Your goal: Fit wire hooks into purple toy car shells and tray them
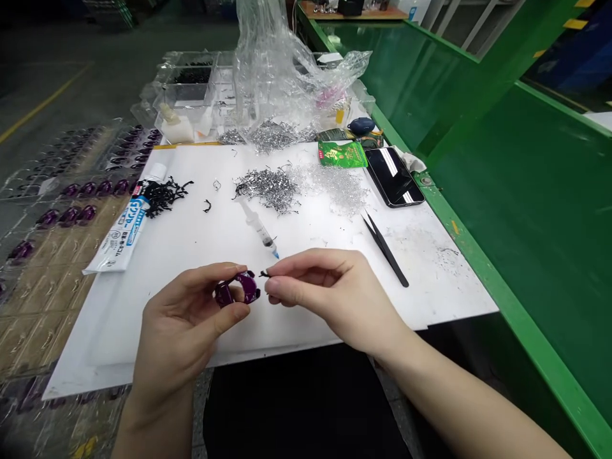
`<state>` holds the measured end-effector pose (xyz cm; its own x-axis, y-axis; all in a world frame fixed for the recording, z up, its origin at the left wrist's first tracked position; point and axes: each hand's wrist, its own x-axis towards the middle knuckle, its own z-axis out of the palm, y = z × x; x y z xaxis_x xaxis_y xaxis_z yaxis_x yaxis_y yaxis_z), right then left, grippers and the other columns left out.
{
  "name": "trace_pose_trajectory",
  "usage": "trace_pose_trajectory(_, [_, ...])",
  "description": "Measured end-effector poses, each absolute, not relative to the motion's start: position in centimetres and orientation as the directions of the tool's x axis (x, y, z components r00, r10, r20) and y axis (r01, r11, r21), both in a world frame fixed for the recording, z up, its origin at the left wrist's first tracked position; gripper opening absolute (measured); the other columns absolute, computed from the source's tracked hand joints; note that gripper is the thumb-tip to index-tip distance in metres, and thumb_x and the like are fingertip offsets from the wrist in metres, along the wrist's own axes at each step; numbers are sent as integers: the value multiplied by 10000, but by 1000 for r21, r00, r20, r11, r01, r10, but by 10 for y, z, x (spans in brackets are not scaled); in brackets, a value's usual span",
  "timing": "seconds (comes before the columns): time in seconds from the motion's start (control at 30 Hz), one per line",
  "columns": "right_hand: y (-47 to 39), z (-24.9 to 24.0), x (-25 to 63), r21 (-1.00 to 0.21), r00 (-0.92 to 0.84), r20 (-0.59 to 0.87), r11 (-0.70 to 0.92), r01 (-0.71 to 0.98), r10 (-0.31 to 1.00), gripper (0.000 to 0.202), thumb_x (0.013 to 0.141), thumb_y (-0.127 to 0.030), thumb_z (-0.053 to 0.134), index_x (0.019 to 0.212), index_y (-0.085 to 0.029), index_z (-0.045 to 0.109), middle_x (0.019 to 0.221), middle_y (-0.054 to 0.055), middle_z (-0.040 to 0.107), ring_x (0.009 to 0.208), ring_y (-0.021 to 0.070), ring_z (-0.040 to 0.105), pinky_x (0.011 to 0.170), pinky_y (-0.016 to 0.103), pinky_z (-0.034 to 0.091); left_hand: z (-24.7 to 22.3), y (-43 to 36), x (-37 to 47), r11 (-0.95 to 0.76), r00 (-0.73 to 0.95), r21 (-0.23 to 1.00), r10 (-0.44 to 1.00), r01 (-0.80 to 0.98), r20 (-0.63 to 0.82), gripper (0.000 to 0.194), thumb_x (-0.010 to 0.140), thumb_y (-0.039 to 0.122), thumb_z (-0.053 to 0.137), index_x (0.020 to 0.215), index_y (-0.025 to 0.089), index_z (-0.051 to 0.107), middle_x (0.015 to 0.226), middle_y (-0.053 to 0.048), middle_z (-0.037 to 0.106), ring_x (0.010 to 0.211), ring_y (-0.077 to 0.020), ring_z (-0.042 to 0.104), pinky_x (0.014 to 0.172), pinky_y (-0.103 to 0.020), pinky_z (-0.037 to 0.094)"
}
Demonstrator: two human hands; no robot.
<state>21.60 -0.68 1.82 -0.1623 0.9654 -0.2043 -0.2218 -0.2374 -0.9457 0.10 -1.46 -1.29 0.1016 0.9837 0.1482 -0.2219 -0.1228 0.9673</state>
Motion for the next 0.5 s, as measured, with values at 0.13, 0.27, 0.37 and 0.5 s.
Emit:
trace_pose_trajectory(0.13, [-8,13,209,-926,-167,-212,-253,-279,963,248,710,-171,1045,876,-302,915,801,4,847,731,144,812,703,156,669,-14,-14,3,-163,98,968,978,-192,185,432,804,52,968,1127,330,894,1120,9,865,1063,-162,800,918,-195,660])
trace_pose_trajectory(0.27, [-8,18,206,-952,-134,-187,-213,-219,973,242,723,-182,1042,877,-323,919,839,1,860,789,156,832,746,158,675,-12,-17,6,-197,75,967,975,-160,210,420,808,41,959,1116,319,896,1103,14,866,1036,-150,803,916,-183,658])
trace_pose_trajectory(0.37, [-9,22,208,-978,-118,-141,-157,-138,983,229,744,-185,1033,883,-330,923,863,-9,866,828,147,838,767,125,659,-11,-18,7,-218,67,966,971,-137,228,416,823,30,943,1118,319,894,1105,19,866,1031,-146,802,927,-190,657])
trace_pose_trajectory(0.5, [-8,26,214,-993,-141,-103,-109,-35,985,227,785,-169,1009,911,-340,926,896,-35,871,839,103,830,763,43,608,-12,-18,8,-210,78,972,973,-109,219,425,831,36,943,1136,327,889,1099,28,866,1013,-138,796,922,-195,650])
